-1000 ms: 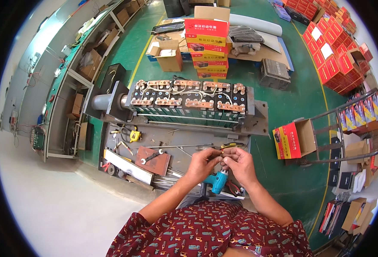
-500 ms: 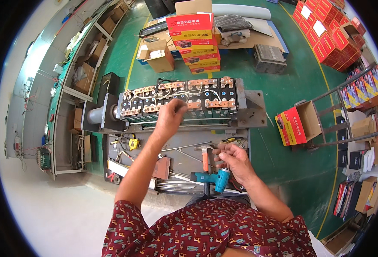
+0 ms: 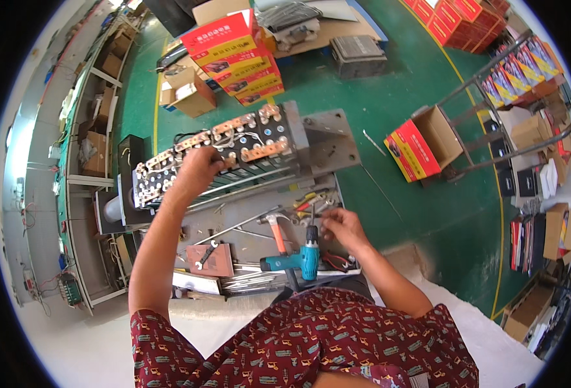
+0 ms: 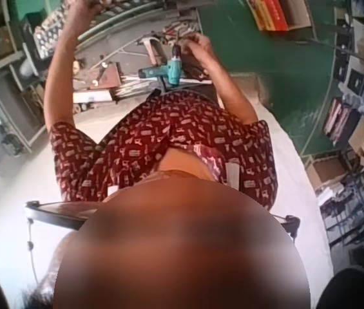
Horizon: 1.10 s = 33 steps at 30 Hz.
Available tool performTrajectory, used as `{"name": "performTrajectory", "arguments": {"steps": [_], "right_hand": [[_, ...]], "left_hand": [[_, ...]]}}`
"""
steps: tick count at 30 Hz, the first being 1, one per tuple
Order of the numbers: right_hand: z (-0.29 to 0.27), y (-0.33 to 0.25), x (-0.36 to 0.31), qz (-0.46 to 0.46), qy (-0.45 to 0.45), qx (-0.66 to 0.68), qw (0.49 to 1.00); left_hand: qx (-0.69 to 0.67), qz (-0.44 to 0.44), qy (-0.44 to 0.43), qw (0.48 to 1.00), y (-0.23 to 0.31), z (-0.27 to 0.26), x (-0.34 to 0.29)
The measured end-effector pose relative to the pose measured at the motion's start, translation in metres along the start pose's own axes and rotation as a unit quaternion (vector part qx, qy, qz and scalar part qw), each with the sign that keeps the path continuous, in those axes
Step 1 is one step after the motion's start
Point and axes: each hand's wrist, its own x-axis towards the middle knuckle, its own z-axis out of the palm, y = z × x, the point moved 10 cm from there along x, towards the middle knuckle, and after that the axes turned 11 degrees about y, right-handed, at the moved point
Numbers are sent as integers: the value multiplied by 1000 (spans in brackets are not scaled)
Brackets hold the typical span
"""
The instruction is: The person uses a cordless drill and pliers to fasten and adjust components on a large electronic assembly mounted on a workbench. They repeatedly drill into the assembly, reposition wires, and secure parts while working in a factory setting.
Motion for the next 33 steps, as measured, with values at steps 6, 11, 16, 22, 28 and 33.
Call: {"name": "performTrajectory", "arguments": {"steps": [6, 11, 16, 22, 28, 33], "right_hand": [[-86, 37, 27, -146, 140, -232, 951], [-51, 99, -37, -126, -43, -498, 857], [-20, 124, -71, -295, -53, -640, 708], [-25, 118, -77, -264, -59, -614, 741], [-18, 91, -77, -172, -135, -588, 779], [-73, 91, -79, -143, -182, -462, 856]], "left_hand": [[0, -13, 11, 1000, 15, -5, 7], [83, -7, 207, 975, 28, -22, -38], [16, 91, 124, 988, 36, 121, -159], [76, 85, -186, 976, 54, 294, -231], [104, 9, -237, 966, 38, 313, -234], [93, 7, -220, 971, 43, 292, -228]]}}
